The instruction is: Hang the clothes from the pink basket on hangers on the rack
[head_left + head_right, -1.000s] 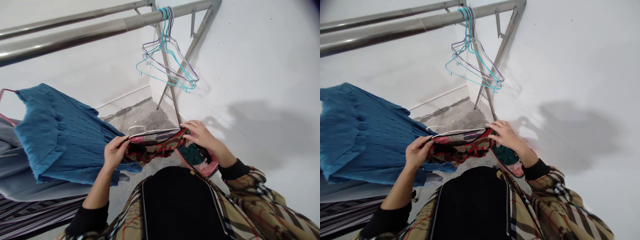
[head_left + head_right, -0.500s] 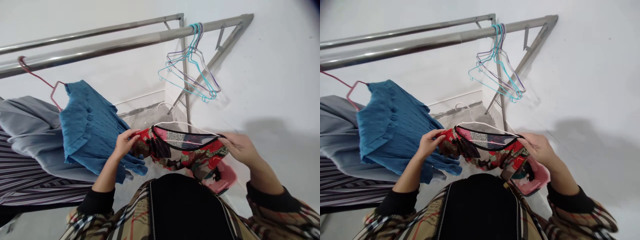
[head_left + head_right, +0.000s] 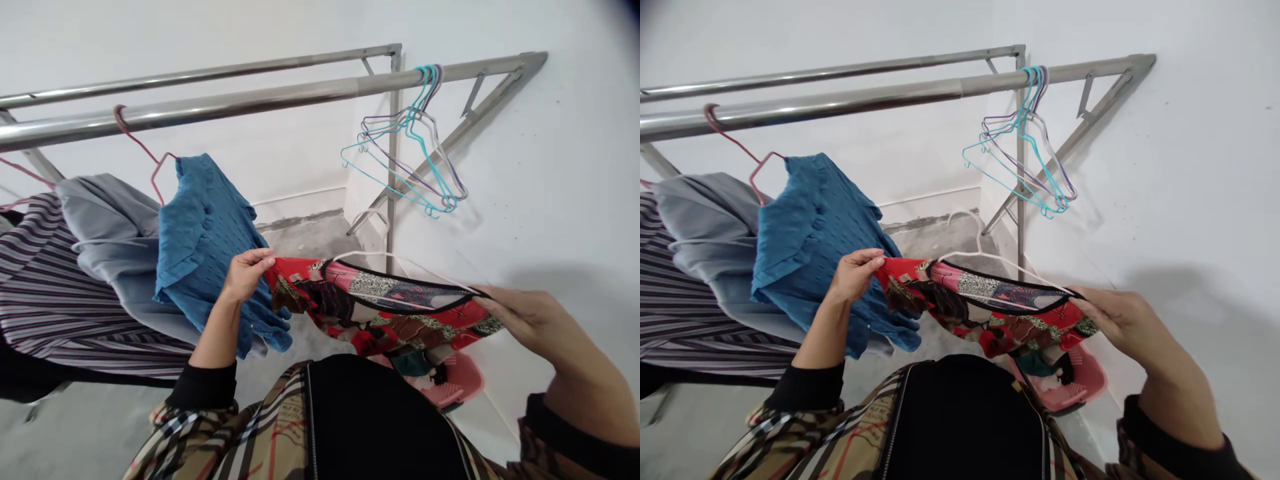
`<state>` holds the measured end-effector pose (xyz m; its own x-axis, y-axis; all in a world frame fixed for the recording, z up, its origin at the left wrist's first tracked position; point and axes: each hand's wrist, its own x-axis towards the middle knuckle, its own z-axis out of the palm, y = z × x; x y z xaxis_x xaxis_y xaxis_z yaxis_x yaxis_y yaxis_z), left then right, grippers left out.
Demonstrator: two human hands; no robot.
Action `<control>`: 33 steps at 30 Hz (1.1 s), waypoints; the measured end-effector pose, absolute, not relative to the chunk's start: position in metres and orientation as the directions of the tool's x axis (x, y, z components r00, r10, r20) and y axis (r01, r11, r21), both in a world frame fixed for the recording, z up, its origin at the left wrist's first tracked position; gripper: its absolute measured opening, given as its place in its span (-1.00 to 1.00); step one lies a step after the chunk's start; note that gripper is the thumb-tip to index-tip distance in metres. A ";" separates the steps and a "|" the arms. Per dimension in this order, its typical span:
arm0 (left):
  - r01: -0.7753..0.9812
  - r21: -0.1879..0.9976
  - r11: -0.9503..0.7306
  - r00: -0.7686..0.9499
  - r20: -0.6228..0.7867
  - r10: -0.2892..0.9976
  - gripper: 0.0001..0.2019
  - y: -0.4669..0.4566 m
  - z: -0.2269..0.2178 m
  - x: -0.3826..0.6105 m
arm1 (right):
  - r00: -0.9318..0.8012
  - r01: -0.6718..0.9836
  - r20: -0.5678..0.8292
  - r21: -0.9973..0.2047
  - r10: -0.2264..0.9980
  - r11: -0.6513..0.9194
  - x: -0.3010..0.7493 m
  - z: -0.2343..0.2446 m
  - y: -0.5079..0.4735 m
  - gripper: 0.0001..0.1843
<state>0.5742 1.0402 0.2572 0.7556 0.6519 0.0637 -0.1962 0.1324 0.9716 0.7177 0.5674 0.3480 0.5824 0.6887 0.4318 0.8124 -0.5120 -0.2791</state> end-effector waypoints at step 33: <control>-0.080 0.987 -0.139 0.809 0.146 0.569 -0.76 0.933 0.197 0.561 | 0.521 0.835 0.471 -0.111 0.711 -0.538 0.668 0.414 0.865 -0.64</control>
<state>0.5606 0.9326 0.1968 0.8093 0.5691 0.1459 -0.0803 -0.1389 0.9870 0.6677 0.8647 0.4143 0.5213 0.7114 0.4714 0.8353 -0.5384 -0.1112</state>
